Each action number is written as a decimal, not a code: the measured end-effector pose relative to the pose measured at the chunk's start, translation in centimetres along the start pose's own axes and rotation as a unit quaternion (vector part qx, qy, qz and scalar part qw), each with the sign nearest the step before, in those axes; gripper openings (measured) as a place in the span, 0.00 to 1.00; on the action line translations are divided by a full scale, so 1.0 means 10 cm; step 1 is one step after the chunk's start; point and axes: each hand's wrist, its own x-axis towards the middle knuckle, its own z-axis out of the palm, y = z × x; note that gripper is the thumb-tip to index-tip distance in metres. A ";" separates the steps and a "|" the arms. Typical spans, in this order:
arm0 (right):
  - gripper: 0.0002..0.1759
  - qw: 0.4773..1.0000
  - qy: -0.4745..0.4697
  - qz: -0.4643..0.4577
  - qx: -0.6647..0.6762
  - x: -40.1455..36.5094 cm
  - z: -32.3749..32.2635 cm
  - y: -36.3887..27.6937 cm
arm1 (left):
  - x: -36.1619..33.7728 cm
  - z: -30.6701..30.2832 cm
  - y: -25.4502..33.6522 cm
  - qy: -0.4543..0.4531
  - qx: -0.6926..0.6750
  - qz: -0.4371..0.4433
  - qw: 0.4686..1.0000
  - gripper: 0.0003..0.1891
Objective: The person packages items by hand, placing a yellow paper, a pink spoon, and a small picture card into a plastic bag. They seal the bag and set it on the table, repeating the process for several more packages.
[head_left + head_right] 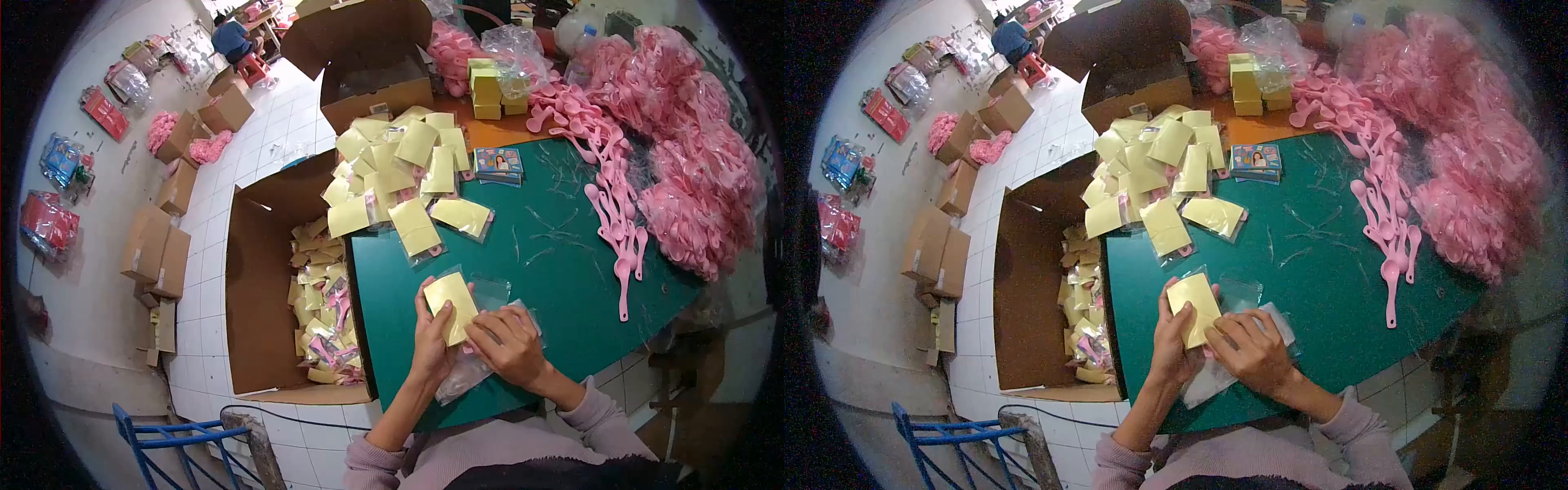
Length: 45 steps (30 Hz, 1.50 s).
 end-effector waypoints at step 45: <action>0.11 0.949 -0.184 0.091 0.238 0.02 -0.08 0.18 | -0.47 -0.28 -0.06 -0.002 0.278 -0.037 0.960 0.32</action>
